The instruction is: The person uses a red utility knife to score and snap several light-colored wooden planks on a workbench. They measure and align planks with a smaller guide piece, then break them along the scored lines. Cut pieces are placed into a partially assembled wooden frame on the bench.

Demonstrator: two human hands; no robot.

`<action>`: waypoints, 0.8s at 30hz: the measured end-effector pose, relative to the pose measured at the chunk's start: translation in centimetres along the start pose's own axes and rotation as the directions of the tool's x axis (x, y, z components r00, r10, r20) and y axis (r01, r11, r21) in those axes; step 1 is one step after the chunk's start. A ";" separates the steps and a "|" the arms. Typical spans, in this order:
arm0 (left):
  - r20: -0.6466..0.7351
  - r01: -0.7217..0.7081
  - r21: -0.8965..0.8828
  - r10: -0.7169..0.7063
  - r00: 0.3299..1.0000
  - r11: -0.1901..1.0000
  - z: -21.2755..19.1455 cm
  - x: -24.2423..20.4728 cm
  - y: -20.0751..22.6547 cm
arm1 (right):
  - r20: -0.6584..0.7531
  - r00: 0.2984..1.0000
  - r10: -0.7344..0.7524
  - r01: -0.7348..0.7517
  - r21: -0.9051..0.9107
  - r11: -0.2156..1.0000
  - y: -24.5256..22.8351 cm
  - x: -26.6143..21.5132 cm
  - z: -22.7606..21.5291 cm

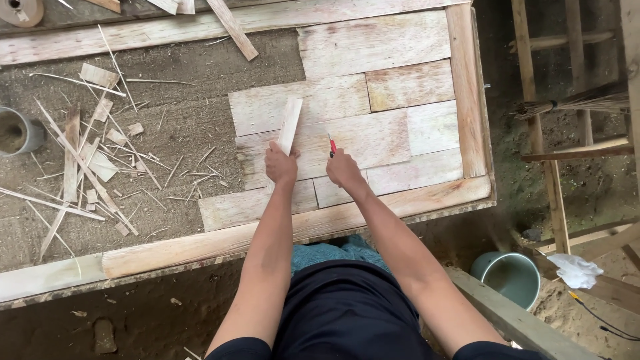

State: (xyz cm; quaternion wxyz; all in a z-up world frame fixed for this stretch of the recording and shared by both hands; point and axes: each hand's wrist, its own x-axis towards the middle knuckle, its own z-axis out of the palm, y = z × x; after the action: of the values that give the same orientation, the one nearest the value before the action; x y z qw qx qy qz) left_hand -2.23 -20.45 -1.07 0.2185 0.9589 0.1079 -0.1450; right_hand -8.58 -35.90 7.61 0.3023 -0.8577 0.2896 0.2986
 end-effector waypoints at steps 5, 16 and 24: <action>0.002 0.006 -0.004 -0.006 1.000 1.000 0.7 0.4 -0.1 | 0.015 1.000 0.002 -0.002 0.009 1.000 0.7 -1.1 0.6; 0.001 0.023 -0.035 -0.023 1.000 0.999 1.1 0.5 -0.3 | 0.081 0.995 0.057 -0.055 -0.022 0.998 0.7 -7.8 0.8; 0.018 -0.006 -0.050 0.007 1.000 0.999 0.6 0.5 -0.6 | 0.082 0.996 0.026 -0.033 0.085 0.996 4.2 -10.9 1.9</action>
State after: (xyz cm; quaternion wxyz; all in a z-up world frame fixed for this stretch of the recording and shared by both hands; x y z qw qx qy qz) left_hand -2.08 -20.18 -2.01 0.2437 0.9522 0.1061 -0.1504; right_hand -19.21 -33.80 12.45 0.3459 -0.8267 0.3024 0.3247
